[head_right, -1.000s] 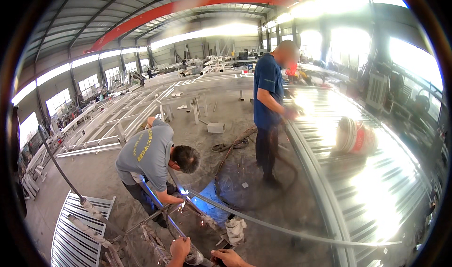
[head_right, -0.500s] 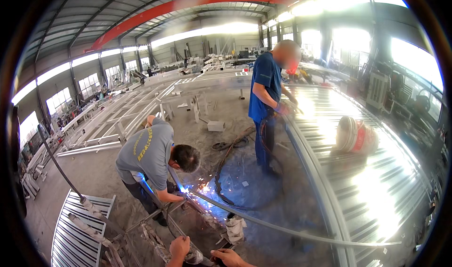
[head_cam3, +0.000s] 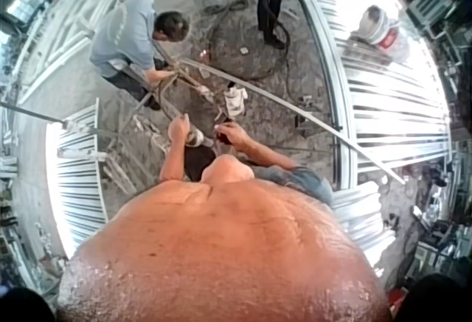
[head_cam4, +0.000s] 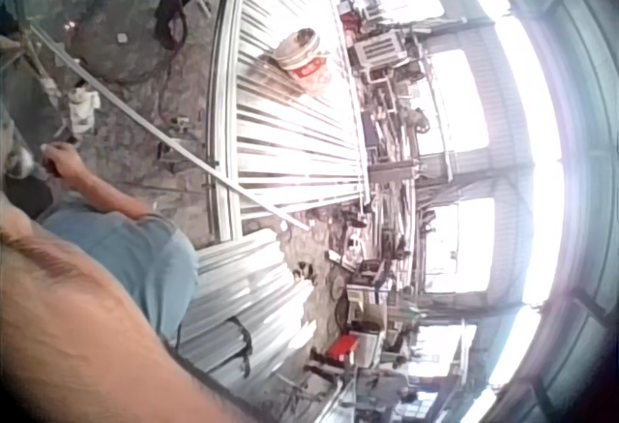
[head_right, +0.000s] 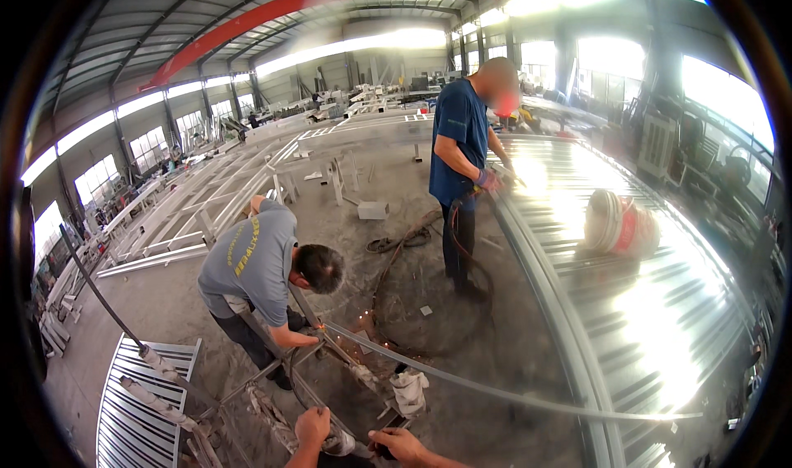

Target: The person welds metal frame components using a handheld welding torch, creating bright sparks as they join metal pieces. They move along the frame, welding different sections while other workers are visible in the background.

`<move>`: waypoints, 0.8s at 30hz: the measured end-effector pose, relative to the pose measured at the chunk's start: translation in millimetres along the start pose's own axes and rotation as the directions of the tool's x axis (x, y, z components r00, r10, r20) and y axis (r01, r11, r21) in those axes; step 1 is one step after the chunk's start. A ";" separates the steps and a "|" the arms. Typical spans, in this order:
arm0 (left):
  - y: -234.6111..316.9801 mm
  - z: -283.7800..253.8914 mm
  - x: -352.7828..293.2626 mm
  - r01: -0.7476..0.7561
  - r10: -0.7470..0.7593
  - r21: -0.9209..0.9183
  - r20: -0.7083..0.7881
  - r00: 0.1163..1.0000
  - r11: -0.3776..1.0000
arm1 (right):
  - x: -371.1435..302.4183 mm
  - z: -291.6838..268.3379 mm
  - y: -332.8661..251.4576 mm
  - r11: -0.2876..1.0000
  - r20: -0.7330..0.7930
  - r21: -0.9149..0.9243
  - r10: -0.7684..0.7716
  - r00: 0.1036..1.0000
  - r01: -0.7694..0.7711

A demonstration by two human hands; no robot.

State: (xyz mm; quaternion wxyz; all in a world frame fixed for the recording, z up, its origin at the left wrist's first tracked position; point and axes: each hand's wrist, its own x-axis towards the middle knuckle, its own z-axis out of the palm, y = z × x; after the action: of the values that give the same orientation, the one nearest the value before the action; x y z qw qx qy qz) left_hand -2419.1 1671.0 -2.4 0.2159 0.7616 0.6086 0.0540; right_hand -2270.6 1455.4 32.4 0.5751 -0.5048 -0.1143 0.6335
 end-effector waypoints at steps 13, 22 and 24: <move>-3.1 14.2 7.2 -0.041 0.042 0.005 -0.038 0.998 0.999 | -5.8 -1.5 -8.3 0.999 -0.004 -0.034 -0.006 1.000 0.006; 2.2 16.9 11.1 0.057 -0.061 0.089 0.044 0.997 0.994 | -13.4 -1.0 -16.5 1.000 0.003 -0.010 0.001 1.000 -0.001; -2.4 21.8 14.9 0.076 -0.078 0.090 0.016 0.997 0.993 | -17.9 0.6 -18.6 0.999 0.013 -0.044 -0.021 1.000 0.021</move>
State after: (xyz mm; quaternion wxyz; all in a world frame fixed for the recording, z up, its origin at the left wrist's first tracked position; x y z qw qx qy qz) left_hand -2409.9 1679.8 -25.7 0.1894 0.7470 0.6371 0.0111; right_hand -2262.7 1446.3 55.2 0.5698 -0.5123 -0.1370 0.6278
